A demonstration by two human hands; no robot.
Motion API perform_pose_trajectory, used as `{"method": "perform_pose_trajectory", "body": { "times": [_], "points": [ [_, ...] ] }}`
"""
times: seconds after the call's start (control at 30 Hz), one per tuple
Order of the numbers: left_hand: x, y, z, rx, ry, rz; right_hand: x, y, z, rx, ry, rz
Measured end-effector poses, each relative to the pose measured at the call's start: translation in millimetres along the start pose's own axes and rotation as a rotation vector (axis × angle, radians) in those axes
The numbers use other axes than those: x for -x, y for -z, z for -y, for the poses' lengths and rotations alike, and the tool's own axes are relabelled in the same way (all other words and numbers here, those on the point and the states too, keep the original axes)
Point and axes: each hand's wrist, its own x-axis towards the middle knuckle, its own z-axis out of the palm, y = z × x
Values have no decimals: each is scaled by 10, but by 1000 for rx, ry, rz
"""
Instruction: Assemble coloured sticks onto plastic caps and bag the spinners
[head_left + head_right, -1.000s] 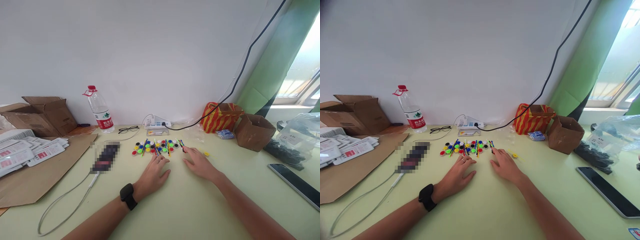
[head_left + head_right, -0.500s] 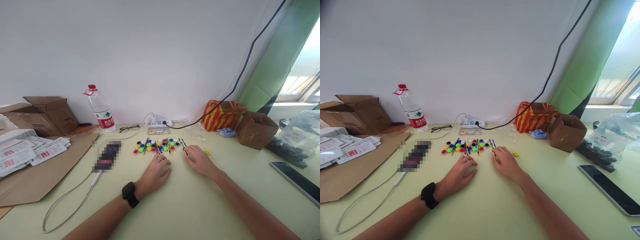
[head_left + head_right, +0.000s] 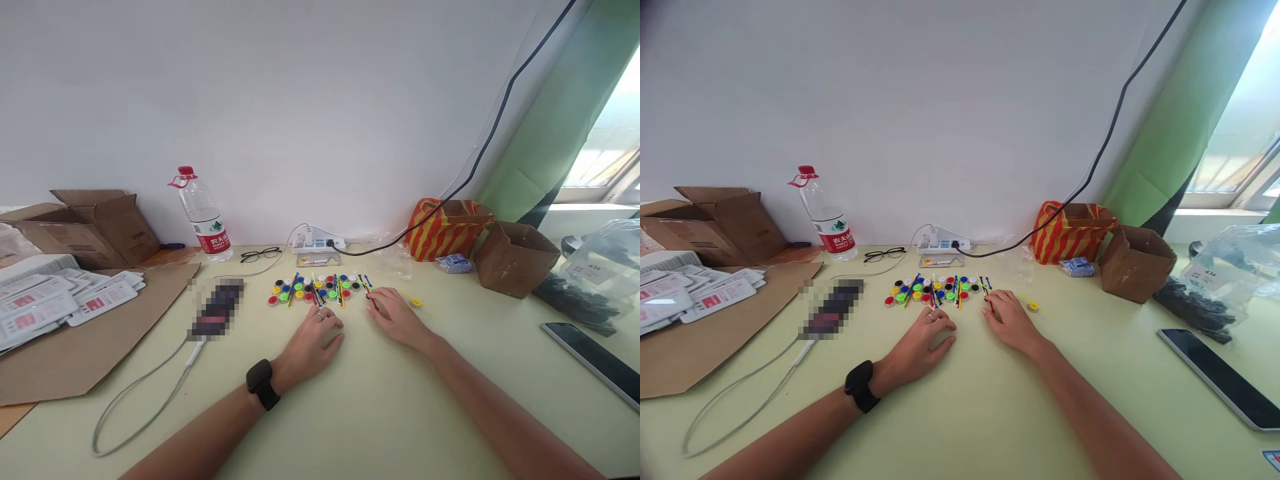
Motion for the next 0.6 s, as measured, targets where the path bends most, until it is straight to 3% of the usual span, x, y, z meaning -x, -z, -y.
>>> {"method": "perform_pose_trajectory", "body": {
  "times": [0.33, 0.6],
  "points": [
    [0, -4, 16, 24, 14, -5, 0, -23, -13, -53, -27, -11],
    [3, -9, 27, 23, 10, 14, -51, 4, -49, -144, -99, -207]
  ]
}}
